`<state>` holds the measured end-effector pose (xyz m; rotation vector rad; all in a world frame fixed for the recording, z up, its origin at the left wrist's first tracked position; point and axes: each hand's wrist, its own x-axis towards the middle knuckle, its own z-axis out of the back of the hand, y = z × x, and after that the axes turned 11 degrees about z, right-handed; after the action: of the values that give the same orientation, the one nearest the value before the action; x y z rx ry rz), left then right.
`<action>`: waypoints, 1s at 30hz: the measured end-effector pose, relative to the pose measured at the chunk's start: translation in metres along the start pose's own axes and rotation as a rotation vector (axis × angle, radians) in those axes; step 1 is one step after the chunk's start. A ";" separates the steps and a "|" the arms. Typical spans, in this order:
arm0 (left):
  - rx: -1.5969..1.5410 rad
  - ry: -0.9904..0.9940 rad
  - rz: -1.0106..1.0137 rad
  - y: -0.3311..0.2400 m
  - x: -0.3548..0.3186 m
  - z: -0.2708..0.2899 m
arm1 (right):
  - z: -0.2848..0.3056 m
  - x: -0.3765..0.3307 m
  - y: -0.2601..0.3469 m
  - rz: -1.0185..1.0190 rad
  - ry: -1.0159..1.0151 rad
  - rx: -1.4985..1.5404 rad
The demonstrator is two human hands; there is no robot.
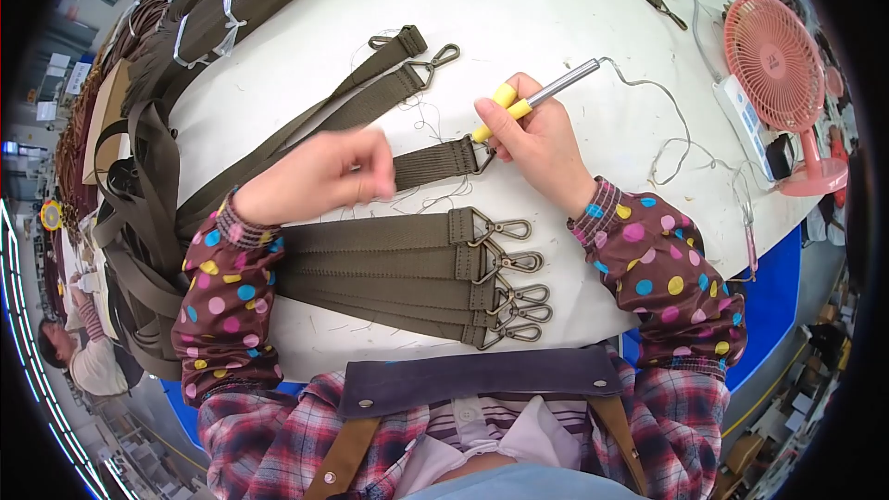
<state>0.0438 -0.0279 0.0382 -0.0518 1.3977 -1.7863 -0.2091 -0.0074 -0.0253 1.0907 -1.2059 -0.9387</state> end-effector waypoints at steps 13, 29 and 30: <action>0.368 -0.237 -0.138 -0.004 0.048 -0.005 | -0.003 -0.001 0.001 -0.010 0.004 0.003; 0.238 -0.365 -0.114 0.004 0.054 -0.029 | -0.004 -0.001 -0.006 0.110 0.029 -0.153; 0.201 -0.369 -0.089 0.003 0.054 -0.029 | -0.005 0.000 -0.005 0.114 0.027 -0.150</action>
<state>-0.0042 -0.0390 0.0009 -0.3240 0.9634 -1.8681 -0.2043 -0.0074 -0.0305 0.9037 -1.1445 -0.9079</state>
